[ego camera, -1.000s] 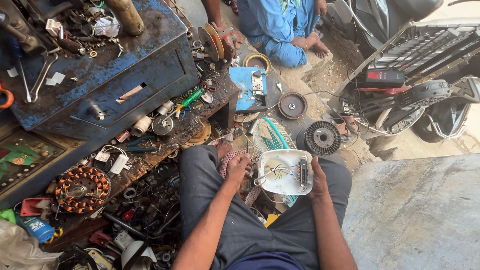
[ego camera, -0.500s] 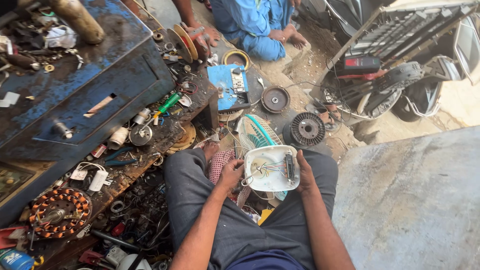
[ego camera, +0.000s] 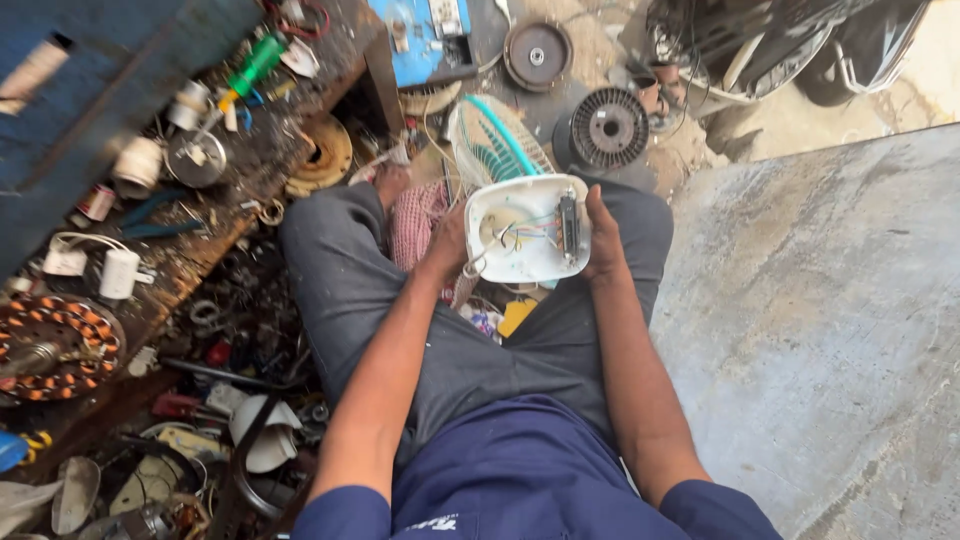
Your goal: The person repairs a small electric fan by stripping and connecting wires inside the base, then attaching the fan head and using a wire-wrapping machine to secure connections.
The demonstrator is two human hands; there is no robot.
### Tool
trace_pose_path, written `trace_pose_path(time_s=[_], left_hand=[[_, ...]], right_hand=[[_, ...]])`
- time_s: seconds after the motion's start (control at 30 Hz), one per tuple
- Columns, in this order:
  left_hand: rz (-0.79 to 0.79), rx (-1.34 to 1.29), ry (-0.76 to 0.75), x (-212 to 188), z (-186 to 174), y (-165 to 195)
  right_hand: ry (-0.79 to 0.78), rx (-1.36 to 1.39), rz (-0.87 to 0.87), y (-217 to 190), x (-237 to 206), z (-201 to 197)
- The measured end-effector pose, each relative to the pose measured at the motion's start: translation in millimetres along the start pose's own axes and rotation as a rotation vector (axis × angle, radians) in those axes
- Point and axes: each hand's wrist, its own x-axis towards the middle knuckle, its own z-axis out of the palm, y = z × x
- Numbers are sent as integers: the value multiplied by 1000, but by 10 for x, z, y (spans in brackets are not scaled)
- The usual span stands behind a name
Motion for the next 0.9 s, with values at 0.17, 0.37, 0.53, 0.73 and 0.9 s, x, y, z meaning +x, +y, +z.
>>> trace_pose_path(time_s=[0.17,0.37,0.53,0.73,0.9], left_hand=[[16,64,-19,217,-5,37],[-189,-115,41,489,70,-22],[-47,-199,162,769,51,-143],[185,-30,245,1163,-93,50],[622,72,347,1541,-510,846]], right_hand=[[167,32,-37,-41,31,-28],[83,197,-99,-77,55,-80],[106,141,-216,-109,13,-186],[205,-215,-527,-59,-129,-386],[456,-999,-914,-231,-321,-425]])
